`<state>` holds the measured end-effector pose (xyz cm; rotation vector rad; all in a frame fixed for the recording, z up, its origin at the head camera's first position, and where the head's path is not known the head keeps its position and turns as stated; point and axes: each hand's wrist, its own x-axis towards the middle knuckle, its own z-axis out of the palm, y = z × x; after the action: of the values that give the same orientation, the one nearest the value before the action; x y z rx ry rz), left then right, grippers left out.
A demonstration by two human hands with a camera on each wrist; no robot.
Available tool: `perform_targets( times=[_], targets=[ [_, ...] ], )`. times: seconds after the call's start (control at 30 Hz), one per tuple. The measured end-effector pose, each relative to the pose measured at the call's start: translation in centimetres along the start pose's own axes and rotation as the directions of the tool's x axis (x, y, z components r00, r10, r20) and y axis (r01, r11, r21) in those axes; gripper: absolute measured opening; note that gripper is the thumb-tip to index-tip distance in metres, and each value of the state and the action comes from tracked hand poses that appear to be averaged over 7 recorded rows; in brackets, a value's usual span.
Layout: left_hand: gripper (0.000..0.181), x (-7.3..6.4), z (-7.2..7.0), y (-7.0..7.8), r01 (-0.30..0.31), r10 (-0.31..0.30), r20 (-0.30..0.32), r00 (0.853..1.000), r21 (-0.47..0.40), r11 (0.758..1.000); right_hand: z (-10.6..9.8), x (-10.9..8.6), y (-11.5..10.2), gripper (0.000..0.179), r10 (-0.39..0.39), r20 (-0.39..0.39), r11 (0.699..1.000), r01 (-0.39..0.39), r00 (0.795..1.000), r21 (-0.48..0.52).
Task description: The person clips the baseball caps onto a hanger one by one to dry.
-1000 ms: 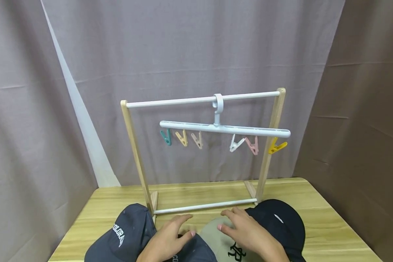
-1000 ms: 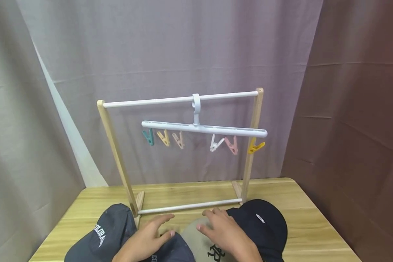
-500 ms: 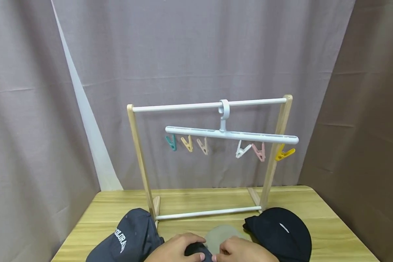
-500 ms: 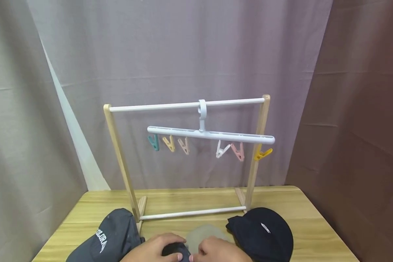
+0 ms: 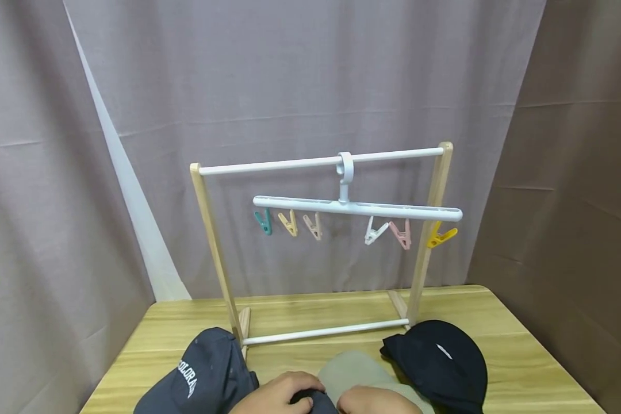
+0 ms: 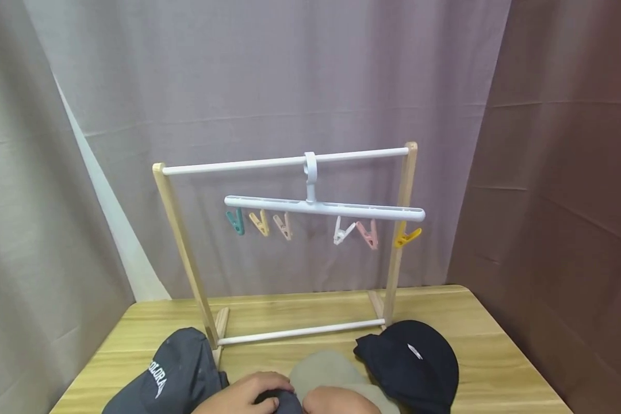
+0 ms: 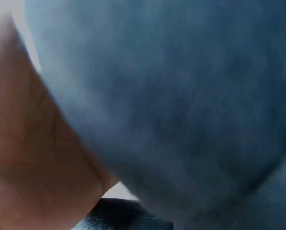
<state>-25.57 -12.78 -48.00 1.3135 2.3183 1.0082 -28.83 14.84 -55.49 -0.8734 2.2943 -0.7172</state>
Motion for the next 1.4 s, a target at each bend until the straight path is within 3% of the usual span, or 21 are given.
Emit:
perform_targets(
  times=[0.07, 0.2, 0.33, 0.47, 0.6, 0.7, 0.83, 0.9, 1.0, 1.2, 1.3, 1.4],
  targets=[
    [0.036, -0.2, 0.0, -0.3, 0.004, -0.005, -0.003, 1.0, -0.029, 1.0, 0.0, 0.0, -1.3, 0.019, 0.033, -0.017, 0.999, -0.032, 0.999, 0.04],
    [0.032, -0.4, 0.2, -0.4, 0.099, -0.105, -0.041, 0.994, -0.138, 0.985, -0.2, -0.4, -3.0, 0.029, 0.079, -0.063, 0.983, -0.067, 0.995, 0.173],
    [0.023, -0.4, 0.3, 0.1, 0.167, -0.184, -0.074, 0.98, -0.192, 0.967, 0.2, 0.4, -1.5, 0.038, 0.048, -0.078, 0.965, -0.026, 0.996, 0.259],
    [0.015, -0.5, 0.4, 0.9, 0.193, -0.213, -0.106, 0.971, -0.173, 0.966, 0.7, 2.2, 1.5, 0.035, -0.027, -0.069, 0.954, 0.046, 0.997, 0.298],
    [0.009, -0.5, 0.3, 1.8, 0.215, -0.236, -0.128, 0.963, -0.162, 0.963, 0.8, 2.1, 2.2, 0.03, -0.072, -0.102, 0.938, 0.102, 0.992, 0.33],
    [0.005, -0.3, 0.1, 2.4, 0.215, -0.236, -0.157, 0.959, -0.137, 0.967, -0.6, -0.8, -2.1, 0.024, -0.067, -0.159, 0.941, 0.115, 0.985, 0.317],
    [0.008, -0.2, -0.3, 3.2, 0.209, -0.225, -0.214, 0.951, -0.093, 0.973, -3.3, -6.1, -10.6, 0.015, 0.0, -0.219, 0.938, 0.076, 0.976, 0.337],
    [0.01, -0.3, -0.5, 3.6, 0.213, -0.229, -0.244, 0.942, -0.087, 0.973, -4.1, -7.6, -12.9, 0.013, 0.017, -0.235, 0.916, 0.079, 0.972, 0.394],
    [0.012, -0.4, -0.8, 4.1, 0.19, -0.205, -0.3, 0.932, -0.077, 0.979, -4.8, -8.6, -14.0, 0.011, 0.002, -0.268, 0.895, 0.117, 0.963, 0.43],
    [0.009, -0.6, -1.0, 4.8, 0.092, -0.135, -0.409, 0.902, -0.124, 0.988, -5.8, -9.3, -14.1, 0.021, -0.013, -0.362, 0.874, 0.187, 0.932, 0.448],
    [0.004, -0.5, -0.9, 5.0, 0.057, -0.116, -0.446, 0.887, -0.144, 0.988, -6.1, -9.3, -14.0, 0.022, -0.037, -0.411, 0.838, 0.253, 0.911, 0.484],
    [0.003, -0.5, -1.0, 5.1, 0.036, -0.102, -0.458, 0.883, -0.151, 0.988, -6.0, -9.1, -13.9, 0.021, -0.083, -0.448, 0.806, 0.325, 0.89, 0.496]
  ],
)
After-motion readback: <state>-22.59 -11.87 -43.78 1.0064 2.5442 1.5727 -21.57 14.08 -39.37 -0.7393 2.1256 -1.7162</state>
